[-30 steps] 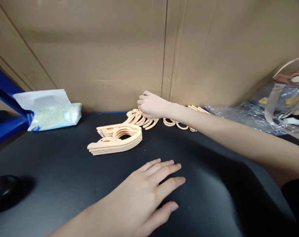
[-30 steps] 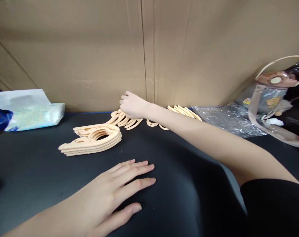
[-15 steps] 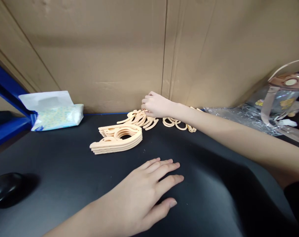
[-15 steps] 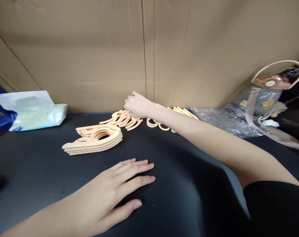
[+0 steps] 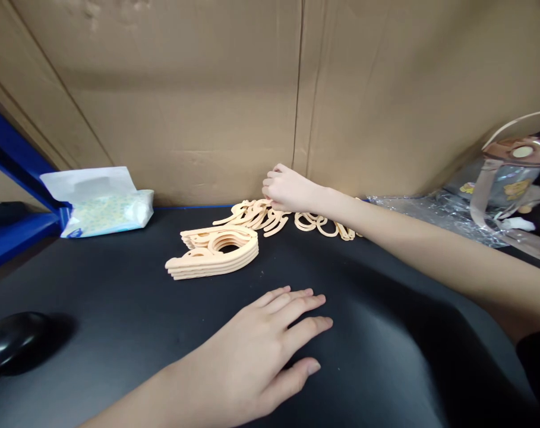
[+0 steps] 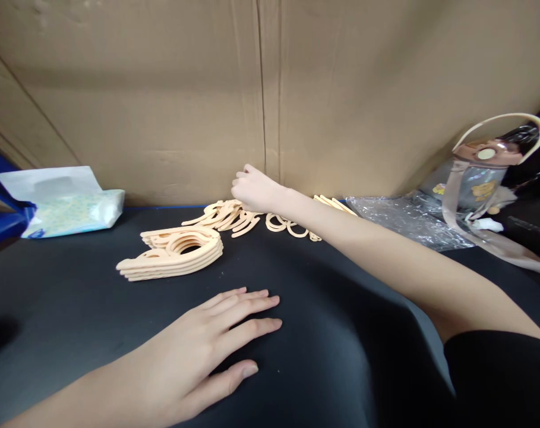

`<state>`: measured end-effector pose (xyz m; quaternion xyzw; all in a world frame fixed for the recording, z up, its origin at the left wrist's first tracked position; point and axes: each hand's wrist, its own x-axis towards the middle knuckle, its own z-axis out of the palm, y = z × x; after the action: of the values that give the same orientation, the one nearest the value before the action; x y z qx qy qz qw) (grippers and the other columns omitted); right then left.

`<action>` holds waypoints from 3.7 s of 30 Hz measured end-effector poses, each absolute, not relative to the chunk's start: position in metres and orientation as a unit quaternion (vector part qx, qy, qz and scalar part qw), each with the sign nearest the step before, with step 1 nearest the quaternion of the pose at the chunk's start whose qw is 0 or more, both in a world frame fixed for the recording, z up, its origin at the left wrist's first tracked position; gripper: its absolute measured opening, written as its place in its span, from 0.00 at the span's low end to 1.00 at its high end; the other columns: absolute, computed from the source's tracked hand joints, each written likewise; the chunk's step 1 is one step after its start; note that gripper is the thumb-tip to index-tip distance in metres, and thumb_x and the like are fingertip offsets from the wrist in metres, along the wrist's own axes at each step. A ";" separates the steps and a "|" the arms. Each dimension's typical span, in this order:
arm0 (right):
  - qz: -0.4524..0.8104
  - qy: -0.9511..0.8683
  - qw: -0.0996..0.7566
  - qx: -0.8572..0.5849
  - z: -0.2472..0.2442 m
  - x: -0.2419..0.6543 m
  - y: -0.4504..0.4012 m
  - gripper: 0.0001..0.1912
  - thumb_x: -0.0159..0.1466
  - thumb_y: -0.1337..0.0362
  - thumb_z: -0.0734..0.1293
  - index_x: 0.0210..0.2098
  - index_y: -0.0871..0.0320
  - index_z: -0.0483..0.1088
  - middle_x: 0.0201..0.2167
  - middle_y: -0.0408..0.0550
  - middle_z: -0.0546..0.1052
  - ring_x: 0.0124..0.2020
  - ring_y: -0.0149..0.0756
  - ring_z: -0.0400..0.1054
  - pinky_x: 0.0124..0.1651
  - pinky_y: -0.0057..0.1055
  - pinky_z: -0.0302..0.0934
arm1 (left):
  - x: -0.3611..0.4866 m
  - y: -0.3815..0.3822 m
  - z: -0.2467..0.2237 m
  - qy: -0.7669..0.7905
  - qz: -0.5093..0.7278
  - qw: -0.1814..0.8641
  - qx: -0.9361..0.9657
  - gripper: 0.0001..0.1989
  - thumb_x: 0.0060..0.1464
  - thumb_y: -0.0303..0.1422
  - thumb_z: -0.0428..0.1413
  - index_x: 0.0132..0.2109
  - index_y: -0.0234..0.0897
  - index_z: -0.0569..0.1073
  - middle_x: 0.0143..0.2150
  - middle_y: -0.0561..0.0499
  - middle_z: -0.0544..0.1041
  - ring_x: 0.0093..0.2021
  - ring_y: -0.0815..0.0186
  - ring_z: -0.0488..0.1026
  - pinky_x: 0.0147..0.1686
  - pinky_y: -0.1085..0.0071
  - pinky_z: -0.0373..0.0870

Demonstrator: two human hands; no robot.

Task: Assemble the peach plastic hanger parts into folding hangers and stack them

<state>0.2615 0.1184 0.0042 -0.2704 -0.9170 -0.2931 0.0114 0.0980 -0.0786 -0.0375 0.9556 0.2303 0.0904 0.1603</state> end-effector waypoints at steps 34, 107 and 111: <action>0.102 -0.943 0.111 -0.296 0.015 0.356 0.010 0.07 0.68 0.61 0.67 0.40 0.56 0.78 0.39 0.45 0.80 0.42 0.36 0.74 0.48 0.33 0.65 | 0.098 -0.074 -0.045 0.233 0.163 0.090 0.955 0.18 0.67 0.28 0.47 0.61 0.41 0.69 0.59 0.47 0.74 0.64 0.58 0.66 0.64 0.58 0.65; -0.177 -0.880 0.058 -0.438 -0.033 0.329 0.034 0.12 0.71 0.67 0.62 0.41 0.65 0.77 0.43 0.57 0.80 0.46 0.46 0.71 0.49 0.40 0.53 | 0.096 -0.072 -0.048 0.242 0.157 0.068 0.955 0.25 0.65 0.26 0.48 0.66 0.46 0.66 0.64 0.47 0.71 0.64 0.56 0.67 0.60 0.60 0.71; -0.202 -0.884 0.055 -0.419 -0.034 0.326 0.036 0.14 0.70 0.70 0.60 0.42 0.68 0.77 0.43 0.60 0.79 0.45 0.48 0.70 0.47 0.40 0.52 | 0.095 -0.072 -0.050 0.245 0.164 0.076 0.953 0.25 0.65 0.26 0.48 0.67 0.48 0.65 0.65 0.48 0.70 0.65 0.57 0.66 0.61 0.61 0.70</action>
<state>0.3257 0.0359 -0.0340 -0.4191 -0.8836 -0.2016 0.0547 0.0946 -0.0725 -0.0495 0.9526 0.2445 0.1644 0.0762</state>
